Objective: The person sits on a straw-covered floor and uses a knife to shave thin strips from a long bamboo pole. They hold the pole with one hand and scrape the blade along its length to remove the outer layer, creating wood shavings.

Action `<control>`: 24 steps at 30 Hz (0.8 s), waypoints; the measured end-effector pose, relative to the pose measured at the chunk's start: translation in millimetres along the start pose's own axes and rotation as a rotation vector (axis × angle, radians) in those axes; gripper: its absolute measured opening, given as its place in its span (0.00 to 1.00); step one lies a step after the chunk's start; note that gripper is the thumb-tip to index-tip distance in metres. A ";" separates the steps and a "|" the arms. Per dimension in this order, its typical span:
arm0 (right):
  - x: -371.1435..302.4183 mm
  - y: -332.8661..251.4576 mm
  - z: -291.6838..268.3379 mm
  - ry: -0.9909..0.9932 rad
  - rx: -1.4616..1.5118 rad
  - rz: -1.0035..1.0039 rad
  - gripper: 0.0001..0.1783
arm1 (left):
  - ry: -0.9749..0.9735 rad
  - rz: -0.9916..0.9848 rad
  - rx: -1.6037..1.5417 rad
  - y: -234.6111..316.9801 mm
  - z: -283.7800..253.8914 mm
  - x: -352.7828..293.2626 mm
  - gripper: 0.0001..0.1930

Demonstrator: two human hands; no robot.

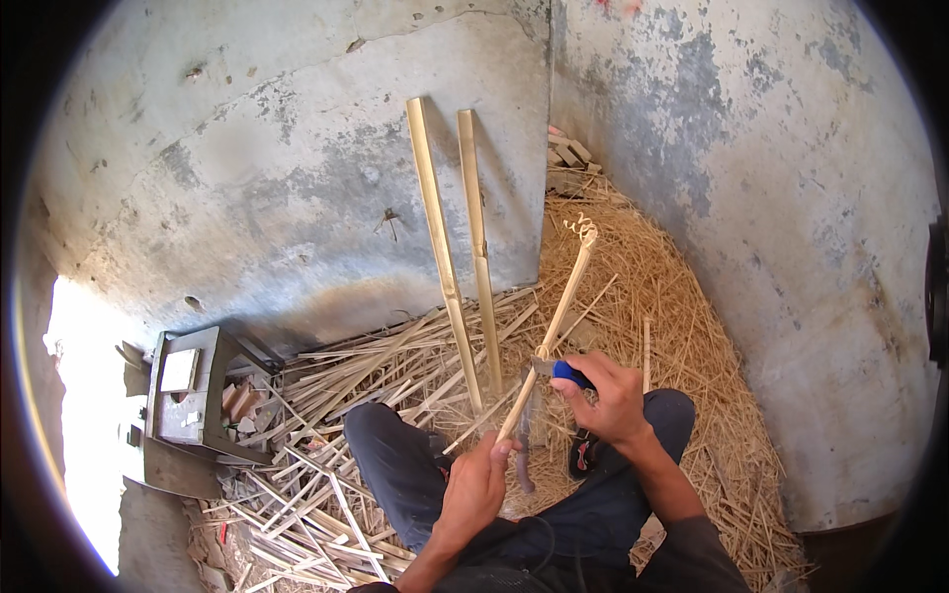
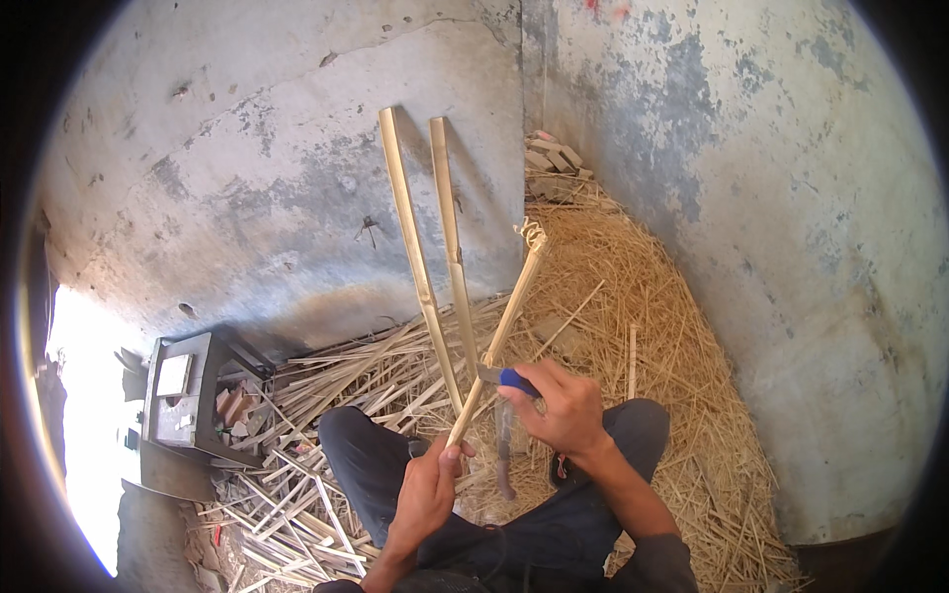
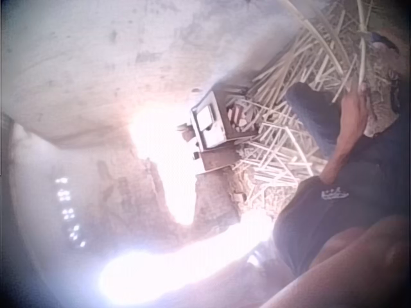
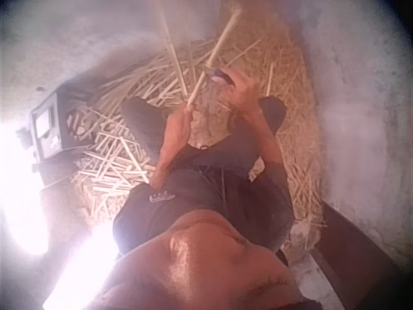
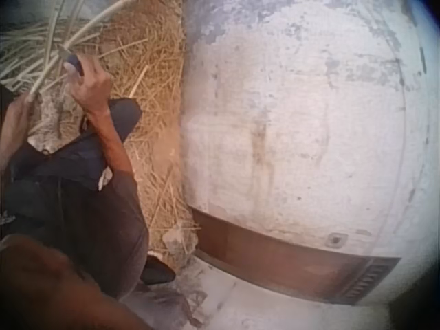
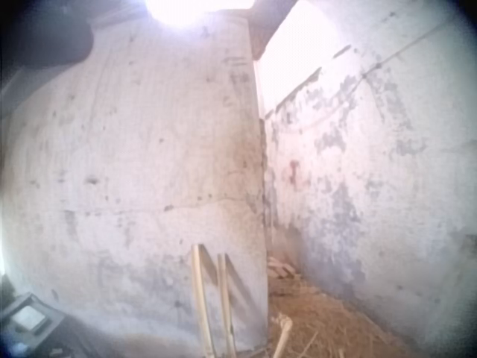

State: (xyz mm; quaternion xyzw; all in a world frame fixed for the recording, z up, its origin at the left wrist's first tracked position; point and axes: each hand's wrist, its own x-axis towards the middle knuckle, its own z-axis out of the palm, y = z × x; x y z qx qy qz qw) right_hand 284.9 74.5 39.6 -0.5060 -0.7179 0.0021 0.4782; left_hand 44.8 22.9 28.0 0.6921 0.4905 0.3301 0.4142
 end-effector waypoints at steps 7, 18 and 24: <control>22.6 35.6 -5.5 0.058 -0.070 0.069 0.19 | -0.059 -0.081 0.083 -7.4 -5.5 -9.9 0.18; 32.5 67.1 -1.8 0.102 -0.114 0.107 0.21 | -0.099 -0.119 -0.019 -31.0 -2.3 -21.8 0.19; 36.2 76.5 -15.7 0.082 0.618 0.566 0.19 | -0.243 -0.131 -0.189 -55.1 -10.5 -18.1 0.20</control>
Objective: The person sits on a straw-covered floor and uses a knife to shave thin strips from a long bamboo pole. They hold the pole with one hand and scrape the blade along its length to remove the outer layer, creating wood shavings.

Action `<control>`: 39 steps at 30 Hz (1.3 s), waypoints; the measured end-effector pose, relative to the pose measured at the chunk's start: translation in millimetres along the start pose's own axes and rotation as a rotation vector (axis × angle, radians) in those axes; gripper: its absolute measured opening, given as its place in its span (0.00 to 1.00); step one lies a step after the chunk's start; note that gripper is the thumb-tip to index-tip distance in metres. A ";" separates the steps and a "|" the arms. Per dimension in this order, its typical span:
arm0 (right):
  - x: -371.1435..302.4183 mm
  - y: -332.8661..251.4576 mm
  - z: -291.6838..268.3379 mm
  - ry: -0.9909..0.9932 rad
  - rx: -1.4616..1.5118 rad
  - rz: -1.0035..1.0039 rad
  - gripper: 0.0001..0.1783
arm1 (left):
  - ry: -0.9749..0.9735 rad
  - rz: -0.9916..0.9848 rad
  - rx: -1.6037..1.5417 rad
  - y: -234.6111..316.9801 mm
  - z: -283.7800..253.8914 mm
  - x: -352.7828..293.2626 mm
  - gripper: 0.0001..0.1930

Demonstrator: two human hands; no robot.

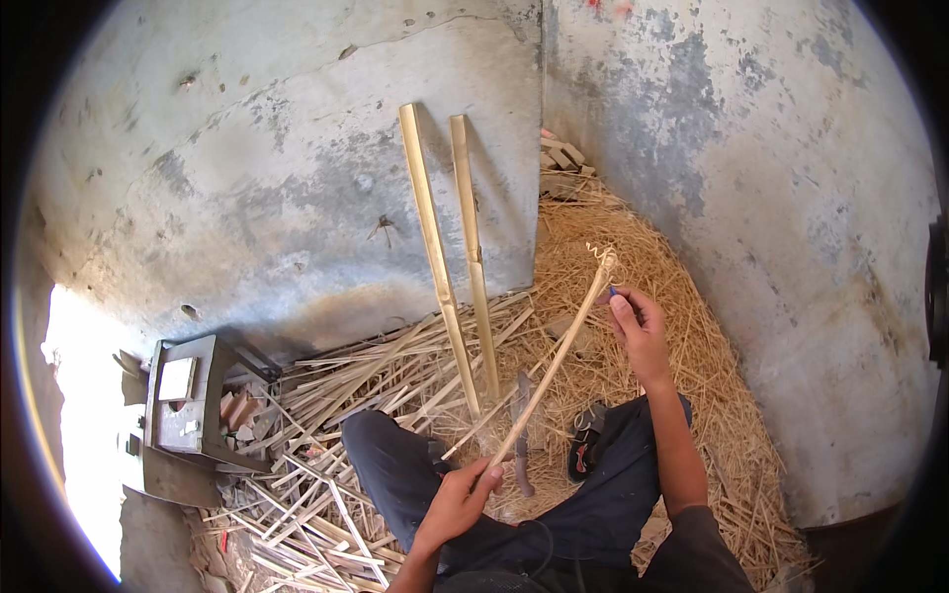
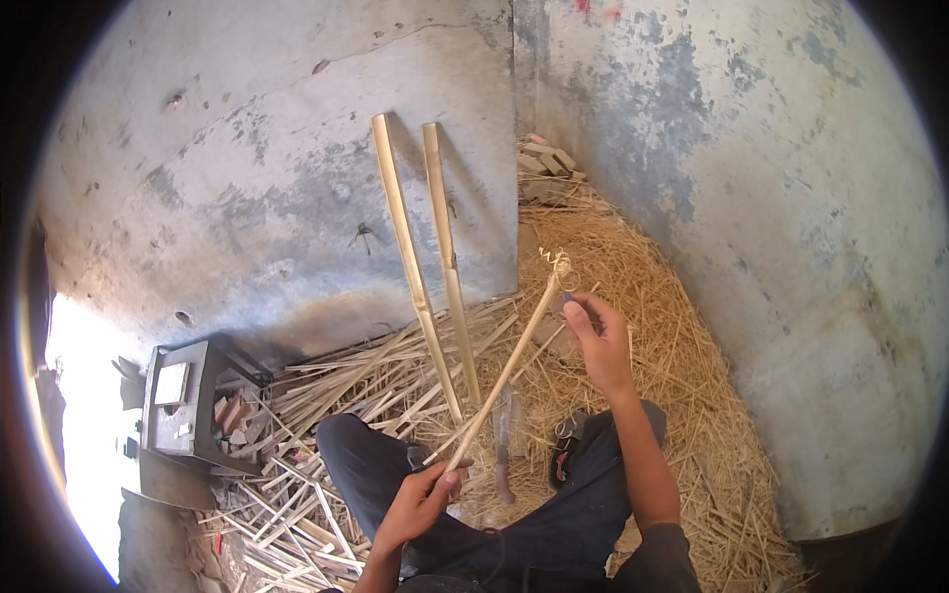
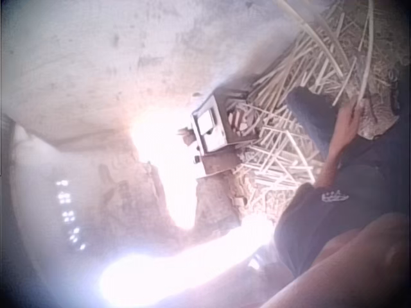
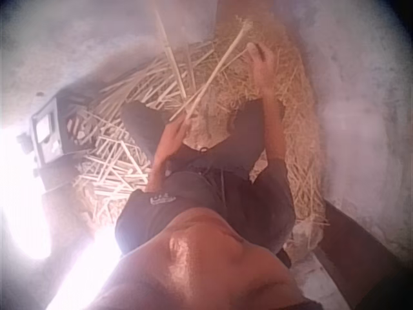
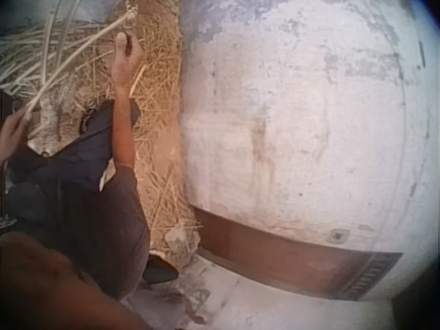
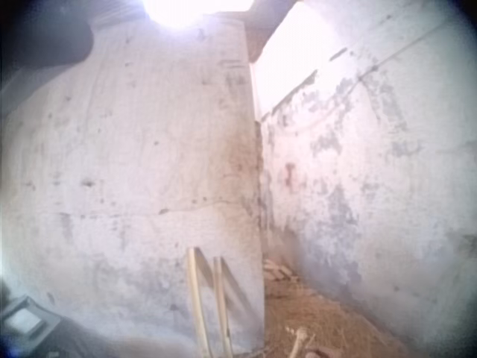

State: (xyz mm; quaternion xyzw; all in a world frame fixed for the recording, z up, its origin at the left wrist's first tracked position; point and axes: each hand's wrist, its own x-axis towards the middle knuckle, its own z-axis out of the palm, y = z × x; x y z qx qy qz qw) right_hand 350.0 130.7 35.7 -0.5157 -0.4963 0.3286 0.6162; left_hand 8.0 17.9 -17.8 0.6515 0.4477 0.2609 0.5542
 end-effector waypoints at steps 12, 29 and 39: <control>-93.6 -15.6 57.5 -0.298 -0.597 -0.588 0.19 | 0.122 -0.007 -0.152 36.5 2.9 20.6 0.19; -87.3 -16.7 55.5 -0.184 -0.615 -0.574 0.16 | 0.211 0.024 -0.050 49.8 12.7 14.5 0.24; -30.8 -20.2 -4.5 0.097 -0.601 -0.393 0.18 | 0.003 -0.116 -0.253 12.8 9.4 -10.5 0.28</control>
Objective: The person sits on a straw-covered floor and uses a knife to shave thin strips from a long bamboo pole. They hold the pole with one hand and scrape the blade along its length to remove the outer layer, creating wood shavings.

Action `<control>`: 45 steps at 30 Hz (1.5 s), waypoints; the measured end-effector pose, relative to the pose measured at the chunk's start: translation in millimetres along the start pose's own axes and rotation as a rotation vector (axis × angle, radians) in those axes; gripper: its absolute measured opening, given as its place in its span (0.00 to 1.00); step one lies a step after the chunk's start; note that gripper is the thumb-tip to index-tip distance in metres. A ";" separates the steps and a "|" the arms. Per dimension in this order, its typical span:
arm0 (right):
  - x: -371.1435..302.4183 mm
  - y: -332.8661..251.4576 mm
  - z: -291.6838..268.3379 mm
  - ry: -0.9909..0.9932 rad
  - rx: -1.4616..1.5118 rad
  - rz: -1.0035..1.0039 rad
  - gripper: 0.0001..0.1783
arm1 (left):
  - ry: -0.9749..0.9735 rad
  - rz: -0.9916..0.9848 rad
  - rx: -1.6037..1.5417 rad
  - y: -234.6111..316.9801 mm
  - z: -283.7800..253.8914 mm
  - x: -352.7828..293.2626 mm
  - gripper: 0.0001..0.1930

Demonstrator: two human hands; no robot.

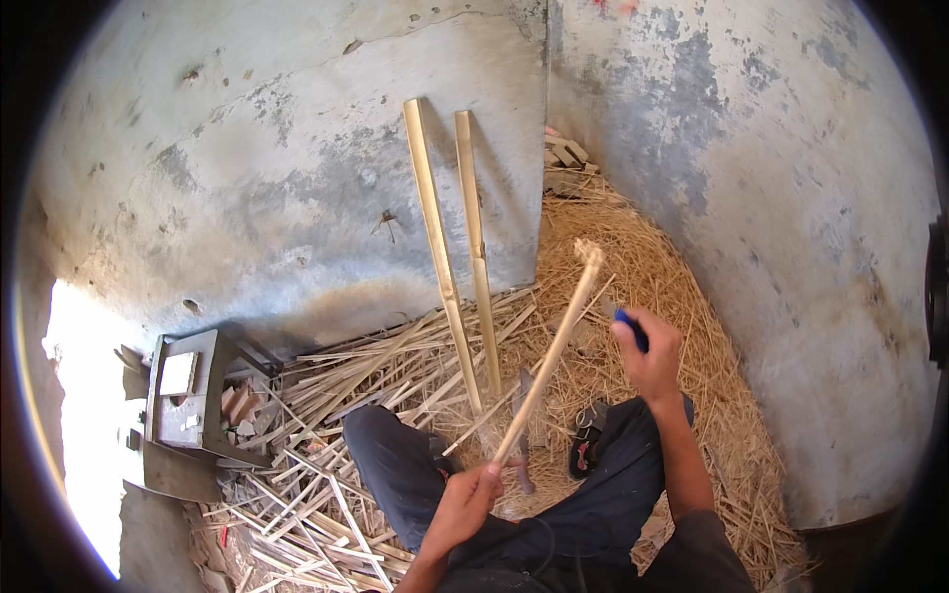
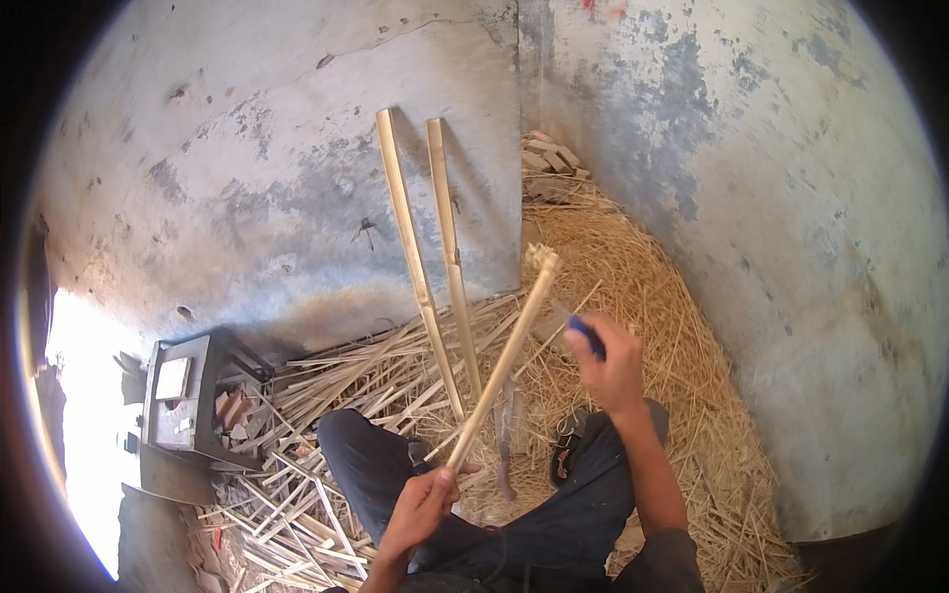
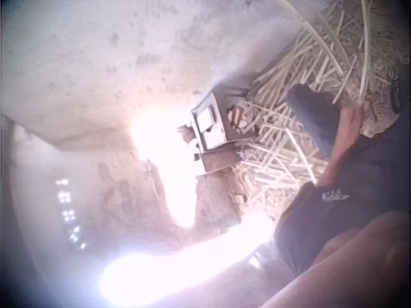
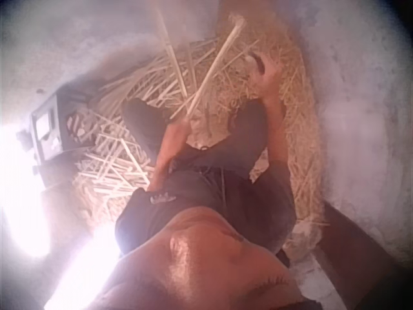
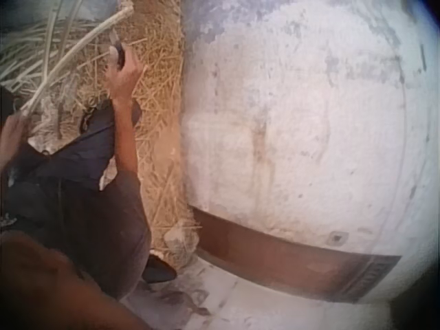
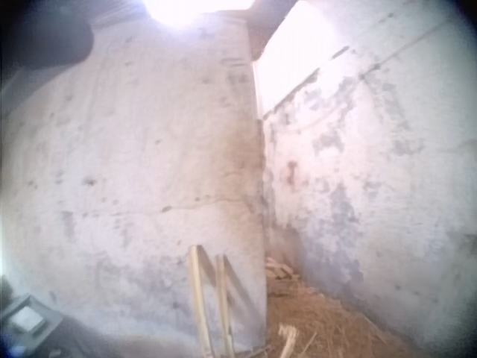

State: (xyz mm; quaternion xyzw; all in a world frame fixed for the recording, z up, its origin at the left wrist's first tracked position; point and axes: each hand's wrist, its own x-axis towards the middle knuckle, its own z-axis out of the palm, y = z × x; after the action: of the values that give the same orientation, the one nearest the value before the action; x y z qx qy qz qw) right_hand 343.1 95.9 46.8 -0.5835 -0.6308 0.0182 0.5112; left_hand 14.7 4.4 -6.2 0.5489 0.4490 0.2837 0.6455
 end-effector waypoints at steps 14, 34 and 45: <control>-67.6 -55.2 41.8 -0.302 0.048 -0.325 0.17 | 0.150 0.259 0.219 33.4 13.3 20.9 0.26; -54.5 -58.3 45.5 -0.244 -0.077 -0.347 0.16 | 0.249 0.191 0.397 42.5 8.5 10.0 0.21; 5.4 14.5 -9.7 0.004 0.043 0.198 0.22 | 0.014 -0.124 -0.078 1.3 -35.9 -10.1 0.28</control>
State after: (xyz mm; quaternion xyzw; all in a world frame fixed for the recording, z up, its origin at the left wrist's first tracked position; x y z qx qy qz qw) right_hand 361.1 99.0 45.8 -0.6320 -0.5682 0.0810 0.5207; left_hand -21.5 12.3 -2.0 0.4925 0.4754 0.2641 0.6795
